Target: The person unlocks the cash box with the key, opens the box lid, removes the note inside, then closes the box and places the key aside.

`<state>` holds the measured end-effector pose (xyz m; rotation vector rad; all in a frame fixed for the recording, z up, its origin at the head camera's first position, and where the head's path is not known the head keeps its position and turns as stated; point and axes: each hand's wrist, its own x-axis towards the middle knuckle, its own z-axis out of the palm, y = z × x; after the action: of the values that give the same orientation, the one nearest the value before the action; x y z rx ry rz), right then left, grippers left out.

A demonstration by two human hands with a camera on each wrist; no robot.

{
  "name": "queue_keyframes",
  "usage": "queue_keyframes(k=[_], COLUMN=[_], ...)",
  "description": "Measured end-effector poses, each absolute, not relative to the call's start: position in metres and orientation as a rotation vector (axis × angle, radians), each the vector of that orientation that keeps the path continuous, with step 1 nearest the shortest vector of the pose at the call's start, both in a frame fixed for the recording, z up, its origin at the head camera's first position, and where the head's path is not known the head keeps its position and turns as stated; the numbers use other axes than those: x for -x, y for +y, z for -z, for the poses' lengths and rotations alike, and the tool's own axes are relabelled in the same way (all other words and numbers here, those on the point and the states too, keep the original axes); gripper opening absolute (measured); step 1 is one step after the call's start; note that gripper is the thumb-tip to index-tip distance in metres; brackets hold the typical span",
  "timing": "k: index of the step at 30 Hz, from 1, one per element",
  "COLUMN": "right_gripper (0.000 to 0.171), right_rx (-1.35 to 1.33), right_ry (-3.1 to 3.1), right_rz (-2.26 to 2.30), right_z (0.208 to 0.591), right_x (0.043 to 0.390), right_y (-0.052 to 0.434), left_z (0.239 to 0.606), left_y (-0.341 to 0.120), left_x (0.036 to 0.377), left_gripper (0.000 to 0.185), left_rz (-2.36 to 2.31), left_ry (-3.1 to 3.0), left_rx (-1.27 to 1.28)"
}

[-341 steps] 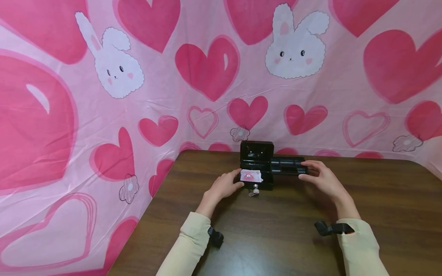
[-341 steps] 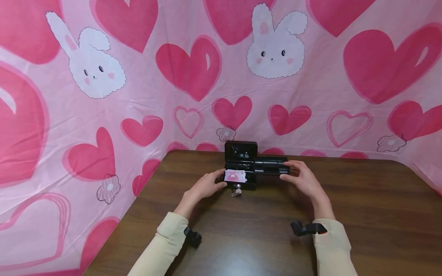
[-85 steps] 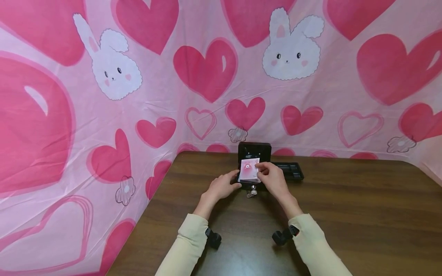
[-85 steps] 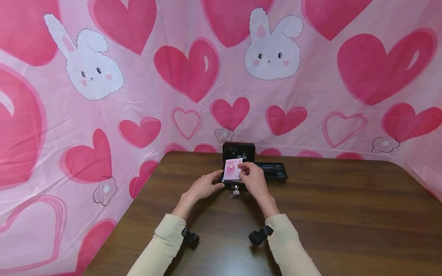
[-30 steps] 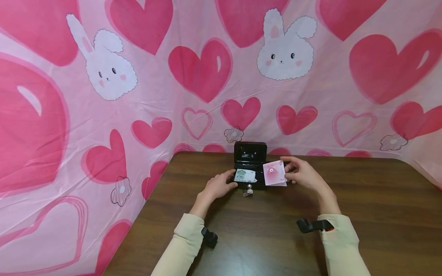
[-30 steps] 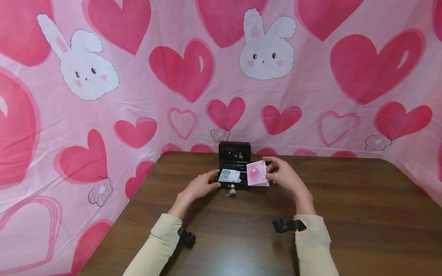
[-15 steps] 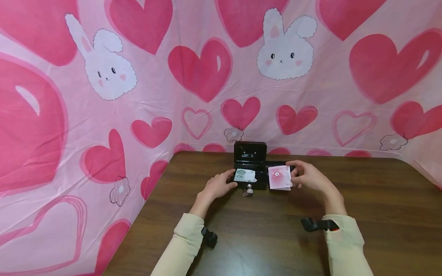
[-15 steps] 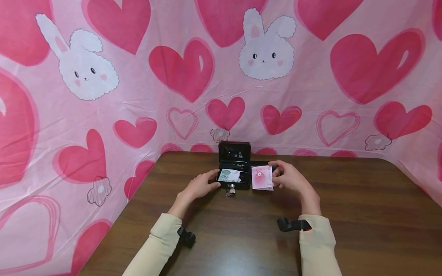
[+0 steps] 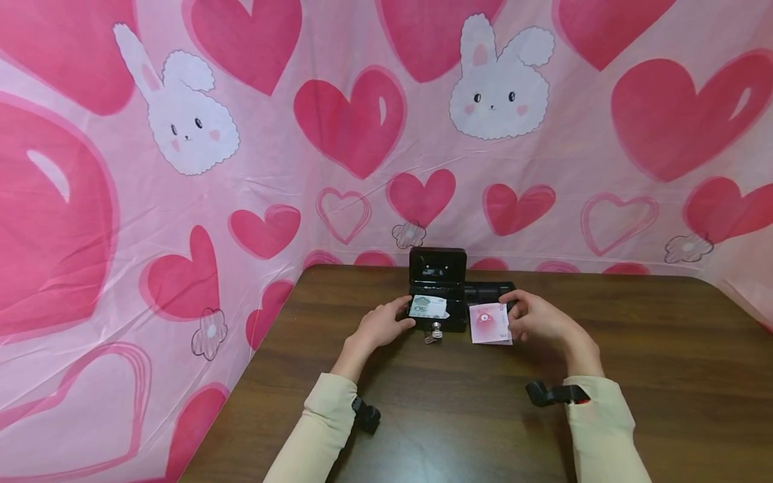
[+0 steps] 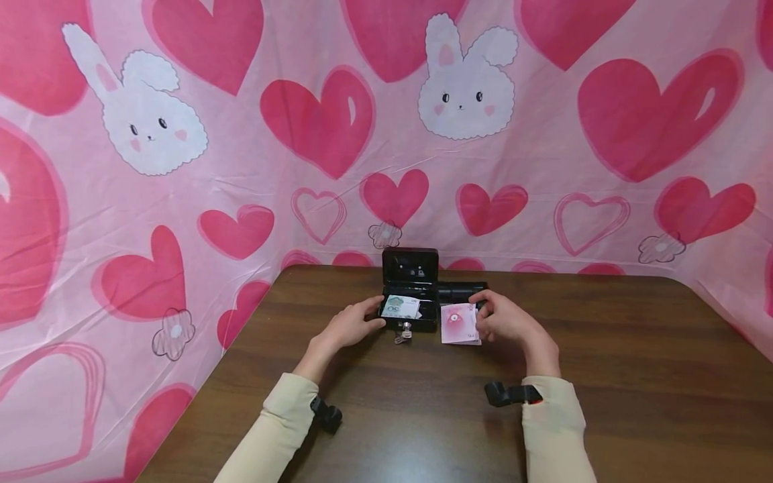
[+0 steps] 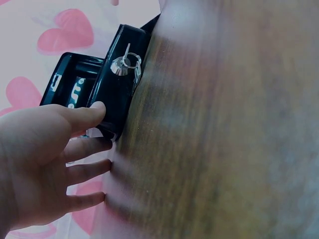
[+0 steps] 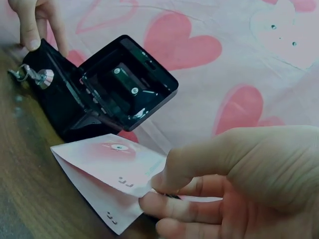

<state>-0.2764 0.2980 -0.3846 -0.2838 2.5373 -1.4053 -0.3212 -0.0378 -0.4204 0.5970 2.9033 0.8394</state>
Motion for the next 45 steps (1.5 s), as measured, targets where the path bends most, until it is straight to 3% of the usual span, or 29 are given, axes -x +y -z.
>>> queue_keyframes(k=[26, 45], right_gripper=[0.059, 0.044], right_rx=[0.294, 0.243], right_ry=[2.556, 2.748], right_rz=[1.253, 1.117], right_z=[0.399, 0.383], right_x=[0.281, 0.271], right_y=[0.3, 0.291], left_z=[0.42, 0.421], left_y=[-0.038, -0.038], left_x=[0.323, 0.322], left_gripper=[0.058, 0.058], left_rz=[-0.823, -0.835], left_ry=[2.915, 2.898], left_rx=[-0.584, -0.589])
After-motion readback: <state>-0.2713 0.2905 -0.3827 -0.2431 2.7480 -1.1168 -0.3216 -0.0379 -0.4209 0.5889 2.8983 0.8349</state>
